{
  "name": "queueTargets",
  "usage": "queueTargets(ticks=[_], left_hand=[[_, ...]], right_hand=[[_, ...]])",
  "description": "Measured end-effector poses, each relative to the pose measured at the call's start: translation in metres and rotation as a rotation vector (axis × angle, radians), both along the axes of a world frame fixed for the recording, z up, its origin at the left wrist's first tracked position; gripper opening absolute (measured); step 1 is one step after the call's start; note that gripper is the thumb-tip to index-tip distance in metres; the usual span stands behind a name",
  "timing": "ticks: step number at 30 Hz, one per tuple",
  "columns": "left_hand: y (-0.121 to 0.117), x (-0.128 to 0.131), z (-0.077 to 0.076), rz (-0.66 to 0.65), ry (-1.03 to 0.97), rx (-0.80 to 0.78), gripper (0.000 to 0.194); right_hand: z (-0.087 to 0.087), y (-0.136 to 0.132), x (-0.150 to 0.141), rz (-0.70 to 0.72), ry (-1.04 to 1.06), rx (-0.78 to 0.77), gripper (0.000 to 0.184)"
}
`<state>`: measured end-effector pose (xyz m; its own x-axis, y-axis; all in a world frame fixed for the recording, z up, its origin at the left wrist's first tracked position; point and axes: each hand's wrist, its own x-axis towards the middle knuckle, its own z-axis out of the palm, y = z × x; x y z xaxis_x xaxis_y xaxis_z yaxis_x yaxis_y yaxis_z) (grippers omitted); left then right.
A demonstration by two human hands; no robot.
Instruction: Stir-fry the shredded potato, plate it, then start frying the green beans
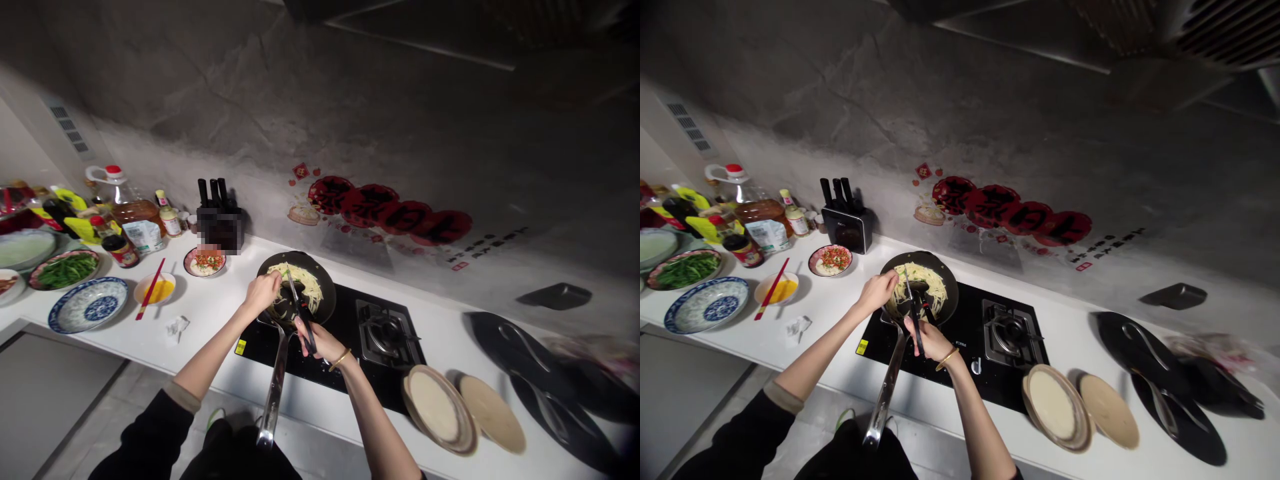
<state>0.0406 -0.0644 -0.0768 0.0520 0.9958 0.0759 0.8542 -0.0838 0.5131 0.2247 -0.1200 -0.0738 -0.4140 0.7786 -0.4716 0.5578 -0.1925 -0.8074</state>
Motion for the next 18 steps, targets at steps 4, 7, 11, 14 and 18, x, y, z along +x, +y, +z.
queueTargets(ticks=[4,7,11,14,18], left_hand=[[0.000,0.002,-0.001,-0.032,-0.016,0.020,0.028],[0.001,0.002,-0.002,-0.035,-0.031,0.038,0.029],[0.001,-0.003,-0.005,-0.025,-0.072,0.069,0.030],[0.002,-0.010,-0.008,-0.026,-0.169,0.114,0.026],[0.002,-0.019,-0.013,-0.019,-0.260,0.190,0.020]], right_hand=[[-0.004,0.001,-0.002,0.021,0.039,0.062,0.059],[-0.009,0.002,-0.001,0.003,0.051,0.083,0.062],[-0.009,0.003,0.002,-0.035,0.029,0.077,0.063],[-0.007,0.004,0.002,-0.051,0.031,0.086,0.063],[-0.007,0.005,0.002,-0.093,0.075,0.074,0.060]])
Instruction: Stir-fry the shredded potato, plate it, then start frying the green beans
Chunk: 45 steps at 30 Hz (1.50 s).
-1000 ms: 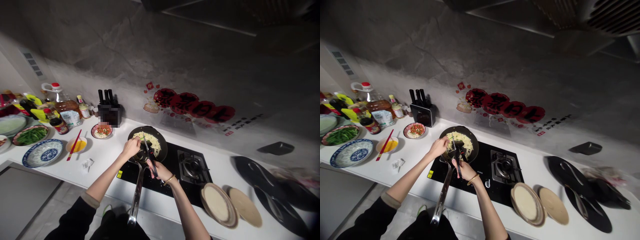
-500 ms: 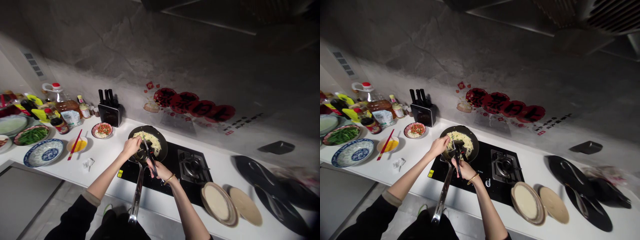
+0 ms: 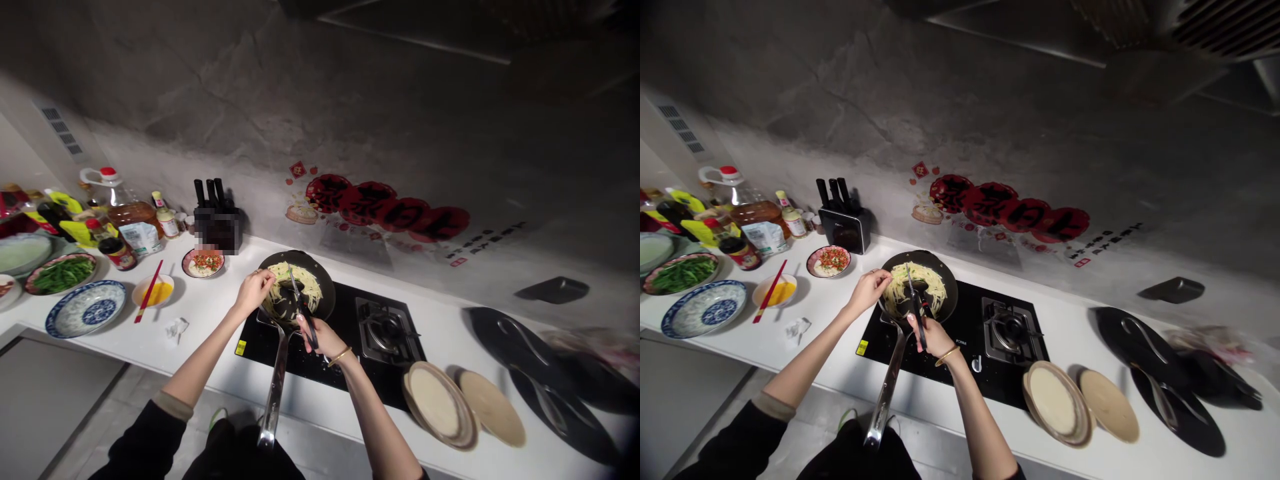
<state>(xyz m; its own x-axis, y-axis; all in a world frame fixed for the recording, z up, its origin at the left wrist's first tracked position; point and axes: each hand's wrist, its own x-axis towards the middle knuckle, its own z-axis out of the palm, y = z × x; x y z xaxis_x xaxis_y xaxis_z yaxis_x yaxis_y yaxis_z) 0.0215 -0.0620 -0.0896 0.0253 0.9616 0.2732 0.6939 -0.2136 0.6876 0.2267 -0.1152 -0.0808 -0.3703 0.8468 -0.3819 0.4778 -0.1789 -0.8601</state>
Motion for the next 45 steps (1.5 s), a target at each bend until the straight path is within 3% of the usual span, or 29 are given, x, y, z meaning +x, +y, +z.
queueTargets(ticks=[5,10,16,22,39,45], left_hand=[[0.002,-0.004,-0.007,0.100,-0.011,0.030,0.019],[0.003,-0.001,-0.010,0.106,0.031,0.015,0.019],[0.003,0.002,-0.007,0.120,0.069,0.007,0.020],[0.003,0.004,-0.003,0.137,0.115,-0.019,0.020],[0.007,0.010,-0.001,0.145,0.155,-0.016,0.020],[0.008,0.013,0.001,0.152,0.145,-0.016,0.020]], right_hand=[[-0.002,0.000,-0.001,0.051,-0.020,-0.071,0.059],[-0.004,0.001,-0.003,0.091,-0.037,-0.089,0.057],[-0.009,0.003,-0.003,0.029,0.006,-0.058,0.061],[-0.005,0.002,-0.002,0.092,-0.010,-0.094,0.059],[-0.005,0.003,-0.006,0.101,-0.033,-0.006,0.059],[-0.002,0.002,-0.004,0.125,-0.090,-0.049,0.058]])
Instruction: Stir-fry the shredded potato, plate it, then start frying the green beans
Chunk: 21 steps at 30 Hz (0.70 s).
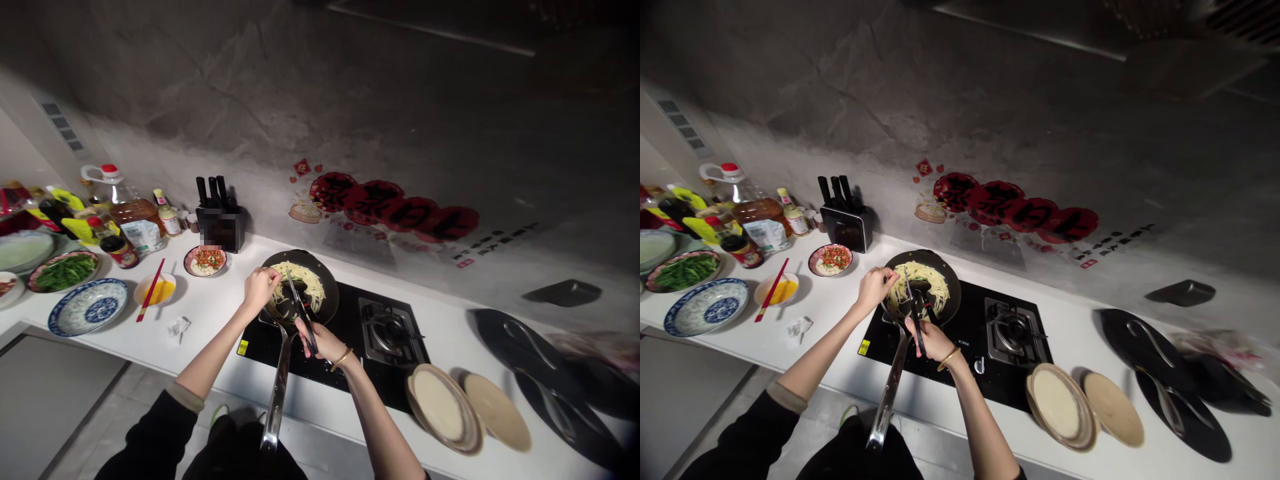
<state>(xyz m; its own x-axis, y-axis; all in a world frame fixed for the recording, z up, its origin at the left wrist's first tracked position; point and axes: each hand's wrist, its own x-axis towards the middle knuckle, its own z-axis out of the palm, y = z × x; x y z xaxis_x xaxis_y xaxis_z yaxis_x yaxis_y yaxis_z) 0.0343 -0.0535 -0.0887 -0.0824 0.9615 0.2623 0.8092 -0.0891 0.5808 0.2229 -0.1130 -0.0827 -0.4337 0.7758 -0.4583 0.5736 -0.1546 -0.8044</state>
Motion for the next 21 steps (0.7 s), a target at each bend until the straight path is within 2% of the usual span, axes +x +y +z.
queueTargets(ticks=[3,8,14,21], left_hand=[[0.0010,0.0015,0.0002,-0.027,-0.003,-0.007,0.021],[0.0028,0.0025,-0.0002,-0.041,0.012,-0.027,0.022],[0.0028,0.0059,0.0015,-0.043,0.041,-0.045,0.025],[0.0023,0.0093,0.0050,-0.058,0.070,-0.051,0.027]], right_hand=[[-0.0019,0.0012,0.0007,0.020,0.025,0.010,0.059],[-0.0063,0.0027,0.0014,-0.033,0.040,0.016,0.061],[-0.0011,0.0016,0.0021,0.022,-0.008,0.030,0.060],[-0.0086,0.0049,0.0029,0.024,0.016,0.071,0.060]])
